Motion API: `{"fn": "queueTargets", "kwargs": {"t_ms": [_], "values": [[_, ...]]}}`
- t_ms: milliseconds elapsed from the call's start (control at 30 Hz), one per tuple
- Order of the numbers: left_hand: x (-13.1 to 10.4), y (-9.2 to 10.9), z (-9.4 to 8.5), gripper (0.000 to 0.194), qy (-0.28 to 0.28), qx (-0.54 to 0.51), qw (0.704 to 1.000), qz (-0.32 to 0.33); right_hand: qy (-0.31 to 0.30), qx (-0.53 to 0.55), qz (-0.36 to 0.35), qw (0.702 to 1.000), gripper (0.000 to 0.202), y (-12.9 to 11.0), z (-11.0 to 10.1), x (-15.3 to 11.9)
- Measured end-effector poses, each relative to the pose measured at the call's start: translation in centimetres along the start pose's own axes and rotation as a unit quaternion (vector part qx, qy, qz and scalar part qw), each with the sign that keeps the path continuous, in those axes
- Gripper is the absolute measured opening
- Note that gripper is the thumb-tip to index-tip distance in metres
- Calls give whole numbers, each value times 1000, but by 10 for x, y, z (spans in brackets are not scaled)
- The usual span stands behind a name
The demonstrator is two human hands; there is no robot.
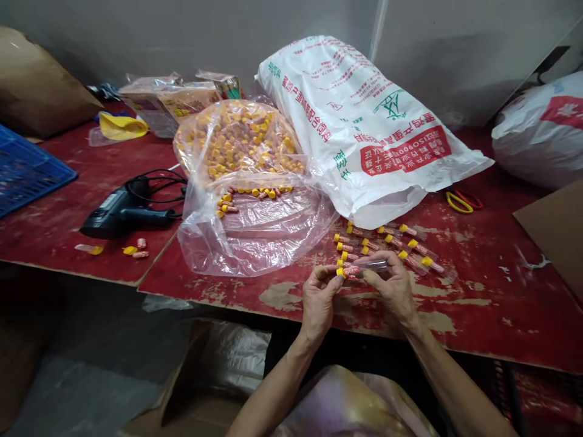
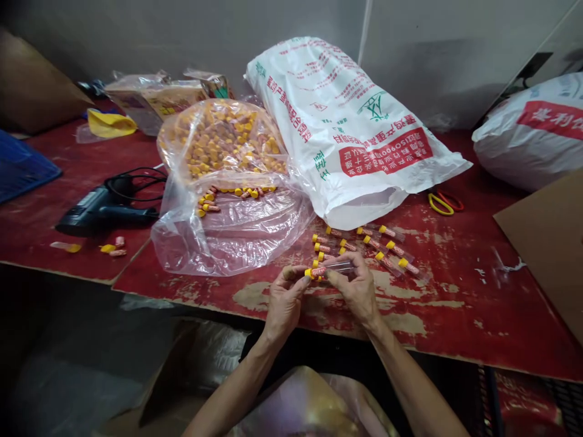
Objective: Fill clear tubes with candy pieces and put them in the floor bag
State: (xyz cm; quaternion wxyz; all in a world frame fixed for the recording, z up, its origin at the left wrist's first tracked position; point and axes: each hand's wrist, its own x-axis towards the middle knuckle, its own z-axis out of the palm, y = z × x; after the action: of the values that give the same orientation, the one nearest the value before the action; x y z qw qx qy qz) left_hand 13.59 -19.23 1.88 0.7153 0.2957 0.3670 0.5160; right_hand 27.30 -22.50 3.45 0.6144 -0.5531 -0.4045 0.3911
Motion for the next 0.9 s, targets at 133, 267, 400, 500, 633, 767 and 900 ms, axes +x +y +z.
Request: {"fn": "queueTargets", "kwargs": {"t_ms": [133, 267, 400, 500, 633, 767, 900], "values": [[-3, -3, -3, 19, 20, 49, 999, 5, -75, -35, 22, 996, 23, 7, 6, -5], [-12, -6, -6, 23, 18, 118, 993, 0, -91, -169, -69, 979, 14, 20, 10, -12], [-15, -4, -13, 28, 10, 196, 980, 37, -48, -223, -189, 955, 16, 35, 22, -18], [-1, 8, -25, 25, -21, 278, 958, 66, -55, -304, -256, 916, 18, 41, 33, -15], [48, 40, -46, 19, 51, 443, 869, 213, -49, -487, -317, 813, 20, 48, 52, -4], [129, 77, -64, 19, 182, 585, 741, 275, -27, -558, -326, 763, 16, 58, 72, 5], [207, 99, -70, 20, 200, 620, 711, 264, -13, -565, -305, 767, 20, 55, 72, 6]]}}
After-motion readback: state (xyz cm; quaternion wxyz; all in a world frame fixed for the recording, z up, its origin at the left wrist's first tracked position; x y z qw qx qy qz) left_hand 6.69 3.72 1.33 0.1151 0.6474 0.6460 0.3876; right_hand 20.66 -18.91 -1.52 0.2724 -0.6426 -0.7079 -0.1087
